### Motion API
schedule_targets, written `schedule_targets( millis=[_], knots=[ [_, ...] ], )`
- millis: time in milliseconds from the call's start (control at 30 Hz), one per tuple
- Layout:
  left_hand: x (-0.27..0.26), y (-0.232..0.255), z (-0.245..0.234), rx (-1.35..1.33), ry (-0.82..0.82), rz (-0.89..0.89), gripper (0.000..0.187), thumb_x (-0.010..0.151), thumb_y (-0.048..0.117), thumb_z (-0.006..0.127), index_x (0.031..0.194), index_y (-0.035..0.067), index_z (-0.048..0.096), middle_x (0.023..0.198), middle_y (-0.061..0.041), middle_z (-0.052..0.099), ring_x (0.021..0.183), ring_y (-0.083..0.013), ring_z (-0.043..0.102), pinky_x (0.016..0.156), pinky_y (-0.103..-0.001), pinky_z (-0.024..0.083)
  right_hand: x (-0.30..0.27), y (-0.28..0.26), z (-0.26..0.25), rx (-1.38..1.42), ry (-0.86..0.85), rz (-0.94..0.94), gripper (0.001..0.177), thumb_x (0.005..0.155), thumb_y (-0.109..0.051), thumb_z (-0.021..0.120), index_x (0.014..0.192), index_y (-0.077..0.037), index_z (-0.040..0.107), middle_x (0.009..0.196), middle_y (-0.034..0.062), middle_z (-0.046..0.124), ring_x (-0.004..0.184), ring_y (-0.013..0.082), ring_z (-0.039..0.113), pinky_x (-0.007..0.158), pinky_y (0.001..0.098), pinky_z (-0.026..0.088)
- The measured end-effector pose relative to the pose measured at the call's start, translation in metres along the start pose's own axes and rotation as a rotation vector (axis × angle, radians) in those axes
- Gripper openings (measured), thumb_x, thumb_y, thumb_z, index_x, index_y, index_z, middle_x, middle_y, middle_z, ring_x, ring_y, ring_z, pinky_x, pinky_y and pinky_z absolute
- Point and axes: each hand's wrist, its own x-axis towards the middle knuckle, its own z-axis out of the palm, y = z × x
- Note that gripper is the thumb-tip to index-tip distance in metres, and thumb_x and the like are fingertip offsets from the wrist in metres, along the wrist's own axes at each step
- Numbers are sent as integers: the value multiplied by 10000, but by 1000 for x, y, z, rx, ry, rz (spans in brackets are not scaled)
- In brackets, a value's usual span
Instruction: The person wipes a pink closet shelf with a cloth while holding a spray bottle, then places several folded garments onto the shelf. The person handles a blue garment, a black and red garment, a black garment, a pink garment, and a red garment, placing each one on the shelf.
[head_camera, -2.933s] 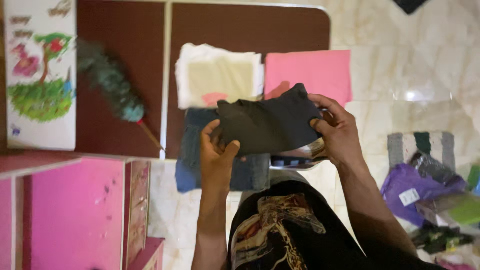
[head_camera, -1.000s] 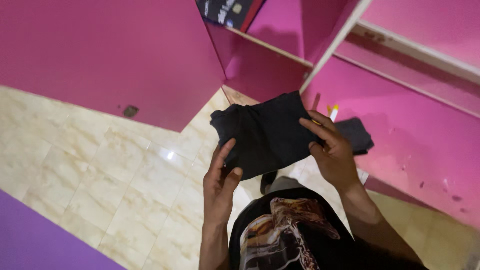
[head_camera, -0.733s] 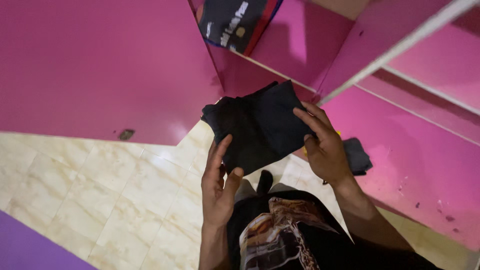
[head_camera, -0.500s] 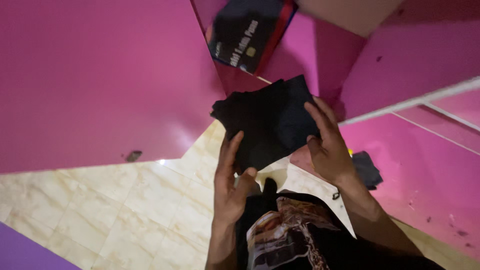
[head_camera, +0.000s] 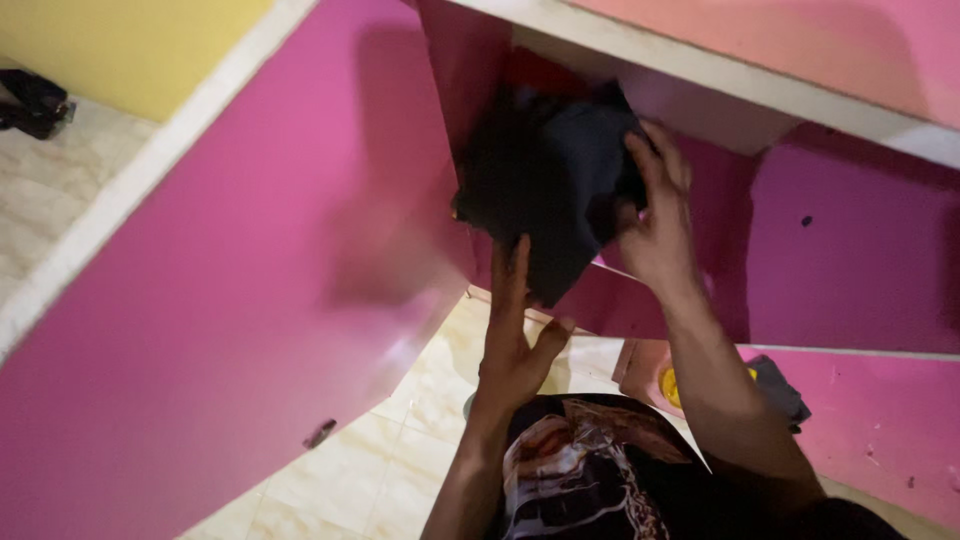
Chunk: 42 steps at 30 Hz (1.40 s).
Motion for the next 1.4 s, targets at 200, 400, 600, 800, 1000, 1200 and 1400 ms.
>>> schedule_targets(
  millis=[200,400,600,800,1000,1200,1400],
  knots=[
    [29,-61,12,-217,-65,-109,972,944,102,719,1686,70,91,1752,-261,30,1480,-316,406,1152,-420,474,64,41,50,-11,-51,-121,781,772,149,544,1529,-40,521,1633,198,422,1525,441,352,1283,516,279],
    [39,-84,6,-18,1,-201,1000,899,115,727,1645,38,65,1722,-294,2,1215,-249,575,1043,-392,532,86,78,93,-131,-68,-296,790,703,-13,694,1472,-32,512,1586,211,437,1453,457,388,1238,540,312],
    [38,-65,3,317,104,-68,980,882,176,742,1636,-53,159,1614,-388,128,1401,-529,387,1114,-529,452,85,69,94,-393,-227,-14,883,655,-75,738,1509,-106,514,1552,235,423,1375,510,332,1126,657,263],
    [35,-46,4,751,117,93,661,898,240,689,1475,-15,490,1552,-256,402,1393,-463,495,1199,-525,434,64,38,88,-300,-216,65,734,775,-111,706,1493,-160,561,1551,219,424,1432,461,326,1084,631,326],
    [51,-54,-11,830,-76,48,850,780,277,725,1494,-52,402,1583,-370,275,1460,-554,292,1160,-642,273,60,31,93,-328,-289,37,531,895,-190,675,1416,-125,592,1569,203,450,1418,469,362,1099,568,355],
    [46,-59,-19,780,-127,41,820,841,269,712,1532,-21,379,1615,-344,257,1490,-526,280,1170,-628,266,45,28,86,-123,-270,125,575,962,-204,627,1507,-72,503,1370,313,563,1263,515,489,1060,557,418],
    [38,-56,-22,738,-116,101,817,865,240,706,1550,-33,355,1613,-352,258,1476,-529,292,1202,-606,278,5,7,59,-94,-246,356,417,1015,-242,633,1382,-69,539,1252,271,642,1238,460,592,1049,515,494]
  ],
)
